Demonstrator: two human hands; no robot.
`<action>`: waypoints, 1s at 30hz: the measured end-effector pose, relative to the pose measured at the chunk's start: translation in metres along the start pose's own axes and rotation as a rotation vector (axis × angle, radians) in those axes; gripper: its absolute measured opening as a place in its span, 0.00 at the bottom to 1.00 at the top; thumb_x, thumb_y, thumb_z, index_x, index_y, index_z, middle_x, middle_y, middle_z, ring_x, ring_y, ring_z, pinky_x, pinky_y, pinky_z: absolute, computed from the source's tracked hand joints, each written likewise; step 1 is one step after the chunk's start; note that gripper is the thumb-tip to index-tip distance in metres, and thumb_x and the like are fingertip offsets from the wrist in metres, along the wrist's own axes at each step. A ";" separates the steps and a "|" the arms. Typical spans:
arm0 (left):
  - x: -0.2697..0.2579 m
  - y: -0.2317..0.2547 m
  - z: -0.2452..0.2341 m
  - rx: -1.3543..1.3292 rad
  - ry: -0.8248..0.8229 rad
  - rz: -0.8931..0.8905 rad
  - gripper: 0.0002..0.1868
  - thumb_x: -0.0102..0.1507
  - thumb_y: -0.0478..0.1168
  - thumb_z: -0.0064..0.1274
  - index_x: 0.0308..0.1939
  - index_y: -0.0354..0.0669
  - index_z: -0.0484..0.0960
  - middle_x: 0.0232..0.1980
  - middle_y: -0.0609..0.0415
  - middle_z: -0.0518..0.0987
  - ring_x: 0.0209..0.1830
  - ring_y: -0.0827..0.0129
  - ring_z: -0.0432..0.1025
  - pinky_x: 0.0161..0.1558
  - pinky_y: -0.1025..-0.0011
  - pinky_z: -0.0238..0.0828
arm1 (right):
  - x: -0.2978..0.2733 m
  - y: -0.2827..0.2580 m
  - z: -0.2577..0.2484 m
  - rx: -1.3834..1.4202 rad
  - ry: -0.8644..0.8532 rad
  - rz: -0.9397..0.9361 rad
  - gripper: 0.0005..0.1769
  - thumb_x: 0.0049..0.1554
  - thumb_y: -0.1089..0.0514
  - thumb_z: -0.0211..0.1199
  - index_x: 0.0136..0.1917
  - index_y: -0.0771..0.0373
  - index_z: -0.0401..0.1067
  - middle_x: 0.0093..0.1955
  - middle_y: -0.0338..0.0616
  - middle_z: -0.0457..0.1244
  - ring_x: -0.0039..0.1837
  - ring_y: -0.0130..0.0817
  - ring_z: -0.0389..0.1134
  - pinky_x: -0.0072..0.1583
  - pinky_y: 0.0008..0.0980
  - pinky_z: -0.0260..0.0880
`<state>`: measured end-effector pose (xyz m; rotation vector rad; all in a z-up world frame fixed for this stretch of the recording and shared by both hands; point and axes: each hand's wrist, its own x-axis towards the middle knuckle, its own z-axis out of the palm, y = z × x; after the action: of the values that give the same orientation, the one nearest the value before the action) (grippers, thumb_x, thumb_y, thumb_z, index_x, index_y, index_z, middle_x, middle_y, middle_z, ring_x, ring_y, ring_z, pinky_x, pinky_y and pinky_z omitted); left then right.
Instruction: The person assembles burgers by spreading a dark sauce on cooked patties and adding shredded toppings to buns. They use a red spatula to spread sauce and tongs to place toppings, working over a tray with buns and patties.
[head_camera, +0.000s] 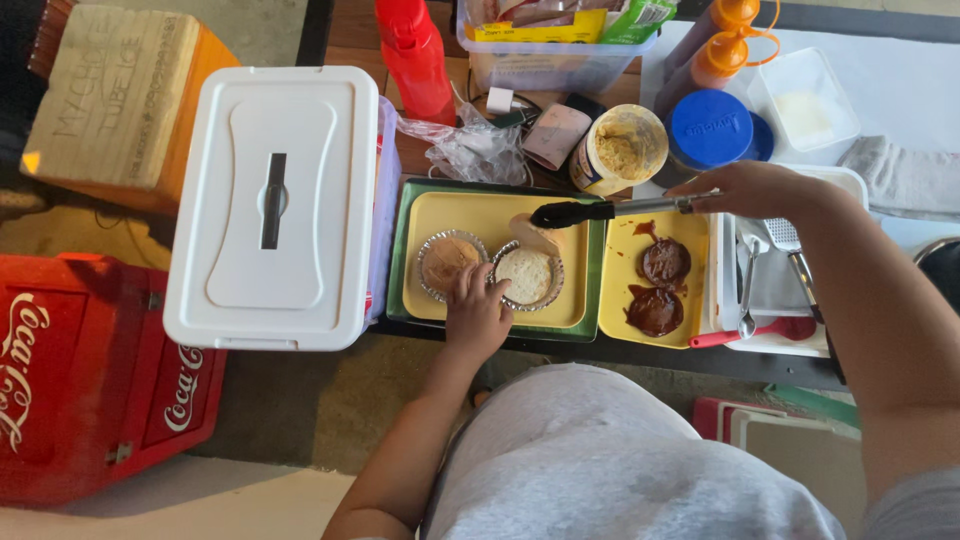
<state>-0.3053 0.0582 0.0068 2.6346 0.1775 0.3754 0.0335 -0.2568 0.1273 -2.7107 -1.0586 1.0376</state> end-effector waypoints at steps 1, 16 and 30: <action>-0.001 0.001 0.002 0.043 -0.007 0.005 0.20 0.54 0.40 0.57 0.51 0.48 0.83 0.67 0.45 0.68 0.75 0.47 0.54 0.74 0.44 0.46 | -0.002 -0.005 -0.005 -0.039 0.053 -0.079 0.28 0.58 0.43 0.62 0.72 0.30 0.69 0.60 0.41 0.71 0.59 0.39 0.72 0.62 0.43 0.69; -0.015 0.003 0.015 0.050 -0.126 0.034 0.19 0.57 0.40 0.55 0.52 0.46 0.85 0.69 0.43 0.66 0.76 0.49 0.52 0.75 0.44 0.42 | -0.036 -0.088 -0.016 -0.487 0.327 0.081 0.25 0.62 0.38 0.54 0.72 0.34 0.70 0.56 0.36 0.69 0.54 0.41 0.73 0.51 0.43 0.75; -0.068 -0.049 -0.030 -0.352 0.295 -0.225 0.23 0.54 0.29 0.57 0.53 0.45 0.75 0.58 0.46 0.73 0.64 0.48 0.65 0.65 0.53 0.60 | -0.048 -0.182 0.048 -0.536 0.520 -0.398 0.28 0.52 0.41 0.66 0.67 0.33 0.73 0.52 0.28 0.68 0.49 0.34 0.71 0.52 0.36 0.73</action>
<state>-0.3821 0.1015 -0.0065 2.1771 0.4555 0.6513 -0.1275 -0.1564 0.1670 -2.6837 -1.8290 -0.0300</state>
